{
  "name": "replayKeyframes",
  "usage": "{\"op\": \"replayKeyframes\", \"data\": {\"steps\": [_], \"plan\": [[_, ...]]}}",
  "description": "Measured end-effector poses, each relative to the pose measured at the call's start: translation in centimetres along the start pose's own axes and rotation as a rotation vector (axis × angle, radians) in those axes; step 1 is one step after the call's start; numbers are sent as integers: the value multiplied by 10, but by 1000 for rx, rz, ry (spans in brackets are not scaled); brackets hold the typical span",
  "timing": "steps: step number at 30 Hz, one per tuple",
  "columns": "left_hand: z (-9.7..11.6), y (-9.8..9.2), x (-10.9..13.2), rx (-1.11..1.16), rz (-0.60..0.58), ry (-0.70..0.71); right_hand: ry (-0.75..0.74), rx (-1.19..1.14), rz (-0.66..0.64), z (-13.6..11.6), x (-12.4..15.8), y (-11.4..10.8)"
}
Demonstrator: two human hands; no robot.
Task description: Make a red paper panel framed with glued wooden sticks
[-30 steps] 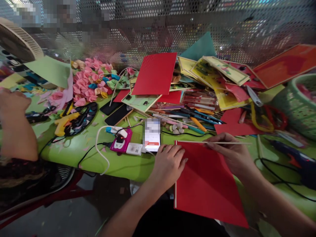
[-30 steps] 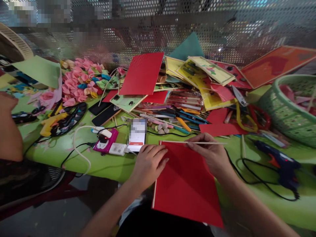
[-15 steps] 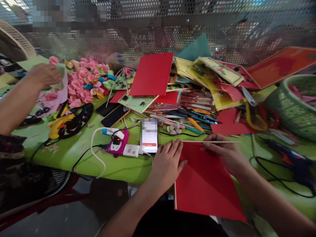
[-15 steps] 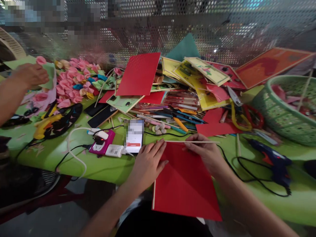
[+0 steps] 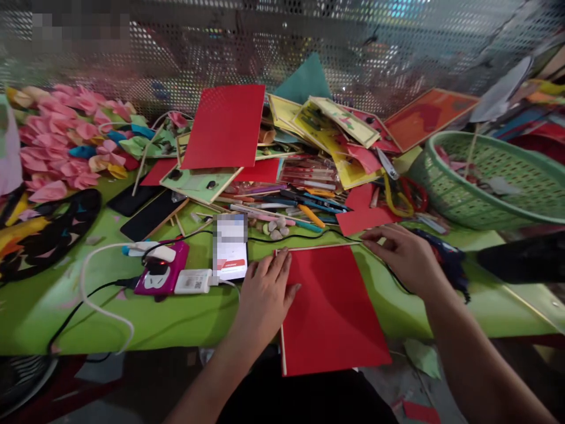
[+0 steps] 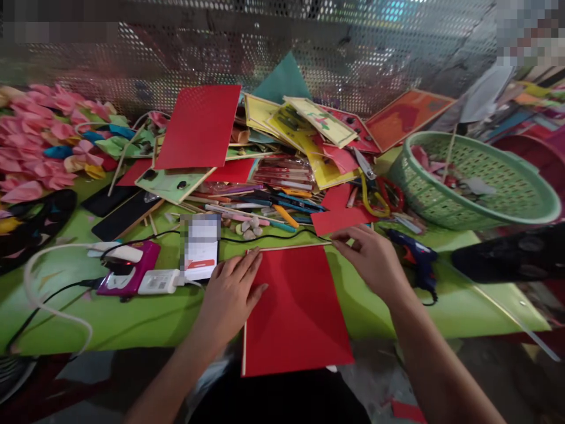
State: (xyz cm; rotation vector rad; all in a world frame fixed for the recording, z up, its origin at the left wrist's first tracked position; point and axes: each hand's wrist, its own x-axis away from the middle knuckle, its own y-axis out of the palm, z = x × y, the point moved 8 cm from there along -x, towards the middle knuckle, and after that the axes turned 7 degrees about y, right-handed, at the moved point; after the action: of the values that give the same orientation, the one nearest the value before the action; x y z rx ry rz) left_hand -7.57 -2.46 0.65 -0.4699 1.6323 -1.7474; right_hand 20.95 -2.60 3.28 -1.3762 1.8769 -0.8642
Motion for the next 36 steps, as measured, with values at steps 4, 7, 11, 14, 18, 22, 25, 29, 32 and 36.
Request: {"op": "replayKeyframes", "data": {"steps": [4,7,11,14,18,22,25,29,32,36], "plan": [[0,-2,1,1,19,6,-78,74,-53,-17,-3,15],[0,-1,2,12,29,5,-125,109,-79,-22,-5,27],[0,-2,3,23,56,11,-197,136,-102,-26,-4,40],[1,-5,4,36,98,19,-249,152,-103,-28,-2,44],[2,-10,6,69,150,34,-324,167,-85,-29,2,47],[2,-11,7,85,164,37,-353,171,-77,-28,3,50],[1,-11,8,93,171,31,-347,176,-85,-27,3,53],[1,-10,8,99,152,32,-347,181,-82,-29,3,54],[1,-9,8,102,120,22,-340,170,-73,-30,2,53],[0,-7,9,107,102,19,-317,169,-71,-29,2,53]]}}
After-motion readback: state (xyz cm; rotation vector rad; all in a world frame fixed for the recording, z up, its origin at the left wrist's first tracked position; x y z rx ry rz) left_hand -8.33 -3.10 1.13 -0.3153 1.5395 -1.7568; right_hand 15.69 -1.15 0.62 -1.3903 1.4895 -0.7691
